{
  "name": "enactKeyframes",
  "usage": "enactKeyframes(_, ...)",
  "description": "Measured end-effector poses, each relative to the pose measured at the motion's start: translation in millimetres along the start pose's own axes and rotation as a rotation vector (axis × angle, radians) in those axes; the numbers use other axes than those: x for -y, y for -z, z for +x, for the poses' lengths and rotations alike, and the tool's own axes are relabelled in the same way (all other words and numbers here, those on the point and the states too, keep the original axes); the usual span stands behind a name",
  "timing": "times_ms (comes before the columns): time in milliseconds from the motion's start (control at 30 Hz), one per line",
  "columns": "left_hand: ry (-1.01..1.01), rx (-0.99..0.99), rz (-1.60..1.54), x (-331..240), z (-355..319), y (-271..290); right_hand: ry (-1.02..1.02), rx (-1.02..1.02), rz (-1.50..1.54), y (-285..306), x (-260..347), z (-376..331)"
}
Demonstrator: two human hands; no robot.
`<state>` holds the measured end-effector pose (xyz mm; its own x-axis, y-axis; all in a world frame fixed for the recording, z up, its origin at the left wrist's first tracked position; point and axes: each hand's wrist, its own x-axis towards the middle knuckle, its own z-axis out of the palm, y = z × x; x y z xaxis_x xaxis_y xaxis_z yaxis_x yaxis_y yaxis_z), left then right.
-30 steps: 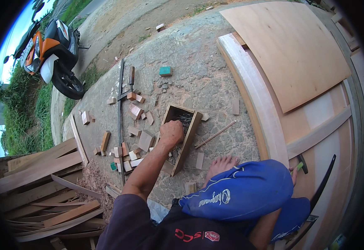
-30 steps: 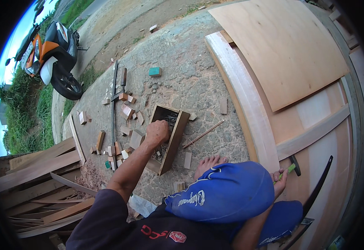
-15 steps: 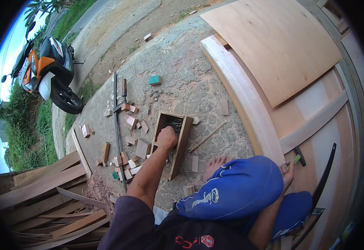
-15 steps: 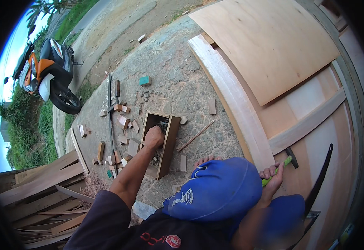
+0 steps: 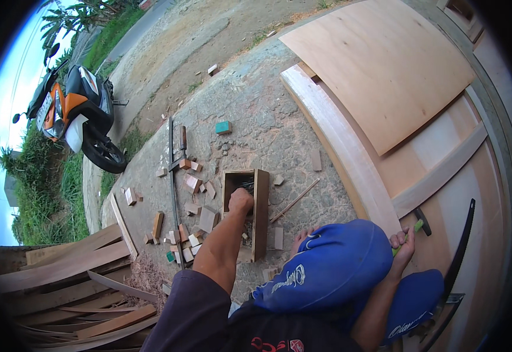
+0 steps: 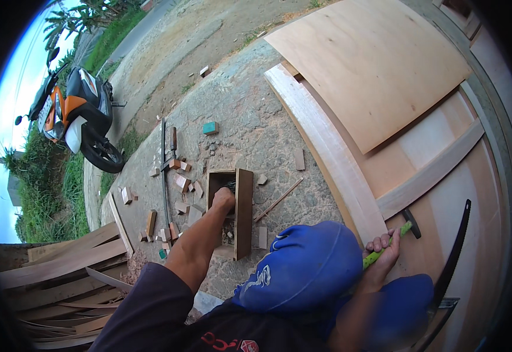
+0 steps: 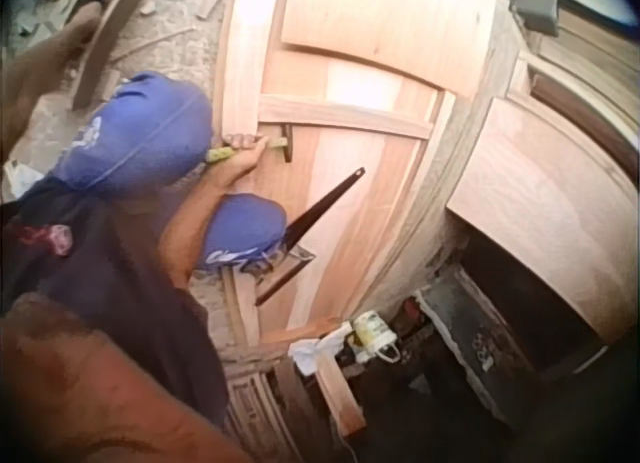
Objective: The person cuts a small wooden block with a hand saw, then positions a wooden strip onto a larger plywood sheet. They use a hammer to tap the strip into place and drive nails to secure it. Finally, they retrieve a large plywood sheet from a stack.
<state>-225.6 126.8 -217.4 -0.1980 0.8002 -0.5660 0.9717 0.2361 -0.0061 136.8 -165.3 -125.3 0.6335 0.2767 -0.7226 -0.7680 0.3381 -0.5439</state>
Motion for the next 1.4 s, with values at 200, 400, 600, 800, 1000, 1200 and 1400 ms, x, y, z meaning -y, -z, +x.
enactKeyframes(200,0.03,-0.01,-0.062,-13,-7,3,0.027,-0.015,0.03,4,0,5)
enactKeyframes(400,0.036,-0.015,-0.073,-7,-5,4,0.014,-0.012,0.053,6,-2,8)
enactKeyframes(600,-0.132,0.231,-0.307,10,13,24,-0.01,0.033,0.02,17,-1,15)
enactKeyframes(800,-0.326,0.407,-1.014,35,-7,50,-0.026,0.032,0.006,23,-1,21)
enactKeyframes(1000,-0.134,0.593,-1.728,48,-25,68,-0.036,-0.005,-0.035,28,-1,26)
enactKeyframes(1200,-0.151,0.501,-1.165,43,-13,65,-0.034,-0.019,-0.035,47,-2,41)
enactKeyframes(1400,-0.37,0.214,0.213,6,-22,46,-0.058,0.037,-0.027,55,0,44)
